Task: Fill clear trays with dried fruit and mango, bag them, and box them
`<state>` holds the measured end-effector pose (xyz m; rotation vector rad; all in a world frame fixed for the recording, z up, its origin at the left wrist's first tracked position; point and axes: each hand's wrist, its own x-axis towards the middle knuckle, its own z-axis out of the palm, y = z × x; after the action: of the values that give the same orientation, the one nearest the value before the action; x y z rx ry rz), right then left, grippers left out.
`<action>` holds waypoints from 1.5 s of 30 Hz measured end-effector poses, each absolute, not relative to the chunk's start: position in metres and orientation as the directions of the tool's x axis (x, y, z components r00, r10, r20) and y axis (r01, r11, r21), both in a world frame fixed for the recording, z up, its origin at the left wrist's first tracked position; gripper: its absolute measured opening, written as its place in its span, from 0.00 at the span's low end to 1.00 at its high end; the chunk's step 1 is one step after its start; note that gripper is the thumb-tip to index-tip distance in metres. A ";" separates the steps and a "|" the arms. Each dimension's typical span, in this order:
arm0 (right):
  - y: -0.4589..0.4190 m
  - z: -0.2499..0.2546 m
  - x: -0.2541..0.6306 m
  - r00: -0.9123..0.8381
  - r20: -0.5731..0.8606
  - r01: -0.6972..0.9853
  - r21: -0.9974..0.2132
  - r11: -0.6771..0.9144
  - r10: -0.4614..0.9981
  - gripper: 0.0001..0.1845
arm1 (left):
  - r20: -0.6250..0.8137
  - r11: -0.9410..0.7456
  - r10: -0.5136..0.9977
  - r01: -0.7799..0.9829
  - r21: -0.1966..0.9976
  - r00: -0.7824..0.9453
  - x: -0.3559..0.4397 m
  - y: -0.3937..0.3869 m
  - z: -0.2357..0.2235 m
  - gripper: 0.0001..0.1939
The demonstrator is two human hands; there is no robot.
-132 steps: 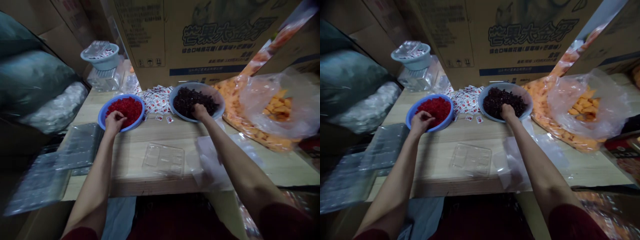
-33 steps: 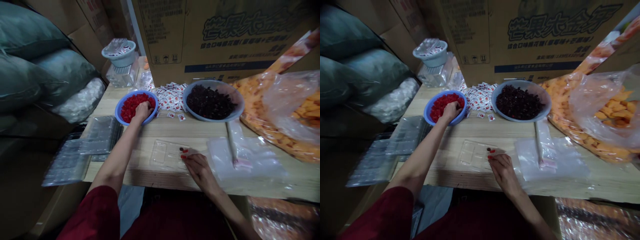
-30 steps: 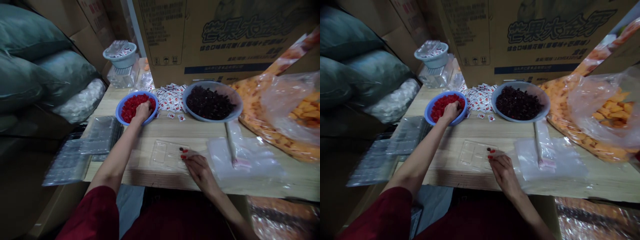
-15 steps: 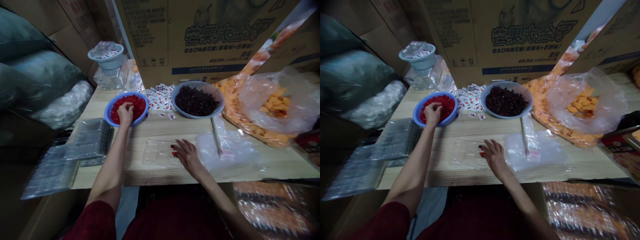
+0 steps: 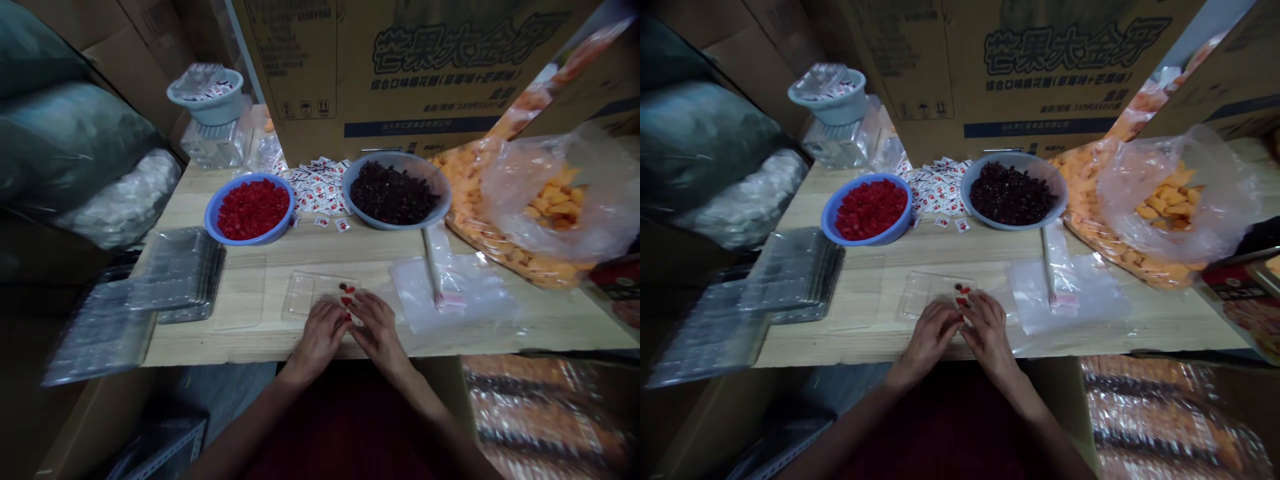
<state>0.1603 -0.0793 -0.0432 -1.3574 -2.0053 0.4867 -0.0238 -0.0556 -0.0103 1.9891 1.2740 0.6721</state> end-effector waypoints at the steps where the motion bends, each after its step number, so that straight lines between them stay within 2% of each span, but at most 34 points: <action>1: -0.081 -0.046 0.158 -0.236 0.329 0.674 -0.623 0.398 0.914 0.22 | 0.092 -0.324 0.922 0.619 0.715 0.376 -0.027 -0.056 -0.013 0.08; 5: -0.083 -0.043 0.157 -0.224 0.349 0.677 -0.616 0.403 0.910 0.19 | 0.125 -0.347 0.932 0.737 0.580 0.340 -0.038 -0.060 -0.017 0.11; 10: -0.079 -0.037 0.155 -0.319 0.329 0.709 -0.540 0.454 0.889 0.17 | 0.108 -0.368 0.915 0.694 0.619 0.388 -0.043 -0.057 -0.012 0.10; 15: -0.076 -0.048 0.156 -0.315 0.314 0.732 -0.521 0.440 0.896 0.11 | 0.238 -0.340 0.941 0.668 0.662 0.242 -0.050 0.020 0.004 0.11; 18: -0.075 -0.043 0.165 -0.310 0.314 0.727 -0.530 0.437 0.897 0.11 | 0.260 -0.320 0.943 0.775 0.545 0.207 -0.045 0.100 0.005 0.14; 21: -0.063 -0.025 0.179 -0.261 0.336 0.709 -0.569 0.416 0.905 0.16 | 0.105 -0.263 0.965 0.897 0.354 0.242 -0.031 0.163 -0.004 0.17; 24: -0.021 -0.007 0.186 -0.188 0.393 0.706 -0.583 0.402 0.900 0.17 | -0.004 -0.256 0.963 0.924 0.285 0.268 -0.018 0.188 -0.014 0.13; 27: 0.046 -0.007 0.176 -0.248 0.385 0.728 -0.531 0.433 0.889 0.15 | -0.034 -0.285 0.951 0.915 0.284 0.307 -0.018 0.185 -0.015 0.11; 30: 0.113 -0.024 0.150 -0.285 0.259 0.817 -0.437 0.375 0.923 0.20 | -0.013 -0.291 0.952 0.913 0.287 0.307 -0.036 0.170 -0.006 0.14; 32: 0.144 -0.036 0.135 -0.283 0.187 0.856 -0.393 0.336 0.941 0.22 | 0.018 -0.266 0.960 0.889 0.374 0.279 -0.052 0.152 0.000 0.14; 34: 0.159 -0.045 0.129 -0.289 0.164 0.859 -0.390 0.331 0.943 0.20 | 0.023 -0.223 0.967 0.802 0.553 0.253 -0.066 0.125 0.003 0.12; 36: 0.161 -0.049 0.132 -0.303 0.171 0.845 -0.407 0.347 0.938 0.19 | -0.011 -0.167 0.967 0.668 0.725 0.253 -0.075 0.092 0.003 0.11; 38: 0.154 -0.049 0.140 -0.308 0.179 0.831 -0.427 0.356 0.934 0.18 | -0.062 -0.119 0.959 0.590 0.798 0.278 -0.077 0.062 0.001 0.12; 40: 0.140 -0.046 0.149 -0.295 0.195 0.824 -0.444 0.352 0.935 0.17 | -0.083 -0.121 0.950 0.602 0.789 0.300 -0.074 0.041 -0.001 0.13; 42: 0.120 -0.040 0.156 -0.245 0.215 0.803 -0.502 0.323 0.945 0.17 | -0.042 -0.194 0.944 0.656 0.729 0.326 -0.071 0.030 -0.002 0.11; 45: 0.079 -0.028 0.160 -0.116 0.191 0.643 -0.734 0.220 0.975 0.18 | 0.084 -0.288 0.946 0.689 0.665 0.314 -0.069 0.025 0.001 0.11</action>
<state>0.1603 0.0795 -0.0278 -1.4954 -1.8385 0.6436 -0.0686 0.0251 0.0006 2.0671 1.4407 0.6503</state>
